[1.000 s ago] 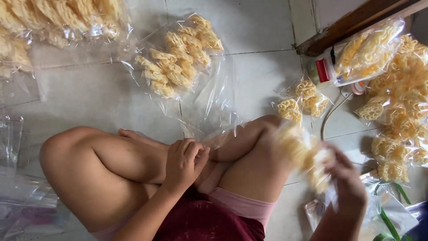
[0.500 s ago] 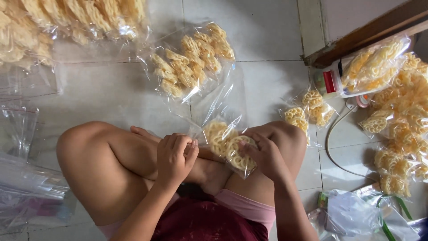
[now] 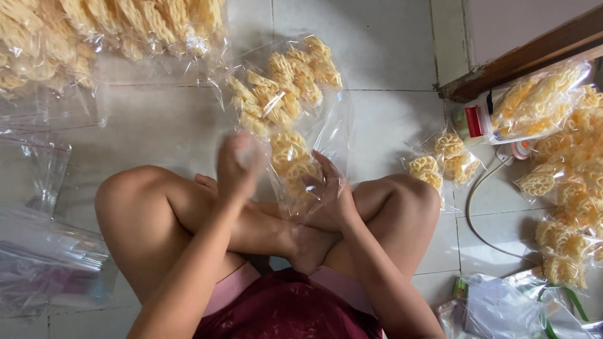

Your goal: Packing clusters of snacks into long plastic bags while sitting on the floor.

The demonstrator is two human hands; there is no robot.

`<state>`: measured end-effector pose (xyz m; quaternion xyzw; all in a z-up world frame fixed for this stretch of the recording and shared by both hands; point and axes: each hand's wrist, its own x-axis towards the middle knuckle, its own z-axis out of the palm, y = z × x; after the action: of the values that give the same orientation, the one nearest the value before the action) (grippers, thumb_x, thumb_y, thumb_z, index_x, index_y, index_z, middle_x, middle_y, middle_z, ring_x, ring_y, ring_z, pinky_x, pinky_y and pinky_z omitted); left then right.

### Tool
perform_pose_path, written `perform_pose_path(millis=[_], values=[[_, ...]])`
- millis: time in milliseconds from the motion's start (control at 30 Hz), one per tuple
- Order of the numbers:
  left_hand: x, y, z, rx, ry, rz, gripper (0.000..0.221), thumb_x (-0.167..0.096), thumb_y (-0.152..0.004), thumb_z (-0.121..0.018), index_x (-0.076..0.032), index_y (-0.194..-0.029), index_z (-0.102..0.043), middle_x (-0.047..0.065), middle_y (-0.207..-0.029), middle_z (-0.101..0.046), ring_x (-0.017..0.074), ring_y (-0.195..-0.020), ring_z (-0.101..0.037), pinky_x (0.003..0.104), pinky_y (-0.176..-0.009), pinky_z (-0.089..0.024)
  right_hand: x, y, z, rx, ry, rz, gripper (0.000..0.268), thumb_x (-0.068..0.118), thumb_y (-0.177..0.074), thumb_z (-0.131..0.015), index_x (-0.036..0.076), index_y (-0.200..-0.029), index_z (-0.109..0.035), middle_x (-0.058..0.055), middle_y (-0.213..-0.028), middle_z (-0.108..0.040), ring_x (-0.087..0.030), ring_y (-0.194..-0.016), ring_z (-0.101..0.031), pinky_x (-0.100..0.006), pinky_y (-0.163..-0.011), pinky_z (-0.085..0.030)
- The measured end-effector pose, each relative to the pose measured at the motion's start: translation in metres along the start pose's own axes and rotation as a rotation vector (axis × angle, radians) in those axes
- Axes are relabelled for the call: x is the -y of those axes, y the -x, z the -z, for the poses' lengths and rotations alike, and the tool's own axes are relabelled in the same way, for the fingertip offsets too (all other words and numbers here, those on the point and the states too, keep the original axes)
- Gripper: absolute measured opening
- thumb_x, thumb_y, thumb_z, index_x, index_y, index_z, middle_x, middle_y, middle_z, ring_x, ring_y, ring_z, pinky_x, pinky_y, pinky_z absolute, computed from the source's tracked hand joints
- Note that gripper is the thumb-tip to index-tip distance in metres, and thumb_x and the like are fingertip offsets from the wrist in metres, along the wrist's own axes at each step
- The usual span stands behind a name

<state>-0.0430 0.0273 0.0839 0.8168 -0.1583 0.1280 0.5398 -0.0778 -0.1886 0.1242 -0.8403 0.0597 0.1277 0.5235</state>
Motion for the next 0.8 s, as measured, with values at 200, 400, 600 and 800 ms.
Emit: perform_pose_path(millis=[200, 400, 600, 800], values=[[0.101, -0.037, -0.021, -0.286, 0.604, 1.193, 0.080, -0.067, -0.094, -0.059, -0.007, -0.145, -0.047, 0.005, -0.122, -0.054, 0.0221, -0.110, -0.061, 0.035, -0.090, -0.052, -0.026, -0.018, -0.028, -0.009, -0.280, 0.075, 0.072, 0.005, -0.085, -0.078, 0.004, -0.151, -0.049, -0.033, -0.143, -0.055, -0.050, -0.136, -0.047, -0.058, -0.109, -0.044], [0.071, -0.036, -0.041, -0.135, 0.494, 1.091, 0.067, -0.054, -0.094, -0.066, -0.005, -0.139, -0.060, 0.020, -0.120, -0.067, 0.0325, -0.104, -0.070, 0.040, -0.085, -0.060, -0.055, -0.033, -0.052, -0.077, 0.165, 0.168, 0.064, 0.035, -0.081, -0.082, 0.033, -0.141, -0.061, -0.010, -0.112, -0.066, -0.042, -0.095, -0.070, -0.051, -0.081, -0.059], [0.014, 0.000, -0.045, 0.265, 0.242, 0.904, 0.113, -0.072, -0.087, -0.064, -0.006, -0.165, -0.014, 0.029, -0.161, -0.032, 0.0432, -0.143, -0.043, 0.055, -0.111, -0.045, -0.031, -0.049, -0.059, -0.139, 0.499, 0.182, 0.058, 0.024, -0.088, -0.072, 0.021, -0.142, -0.050, -0.013, -0.110, -0.056, -0.047, -0.095, -0.069, -0.059, -0.082, -0.061], [-0.053, 0.048, -0.035, 0.513, -0.161, 0.509, 0.098, -0.016, -0.082, -0.065, -0.009, -0.164, -0.013, 0.027, -0.163, -0.027, 0.0457, -0.138, -0.046, 0.056, -0.110, -0.048, -0.030, -0.074, -0.054, -0.117, 0.406, 0.247, 0.065, 0.030, -0.095, -0.062, 0.022, -0.155, -0.041, -0.012, -0.112, -0.056, -0.042, -0.103, -0.067, -0.052, -0.090, -0.057]])
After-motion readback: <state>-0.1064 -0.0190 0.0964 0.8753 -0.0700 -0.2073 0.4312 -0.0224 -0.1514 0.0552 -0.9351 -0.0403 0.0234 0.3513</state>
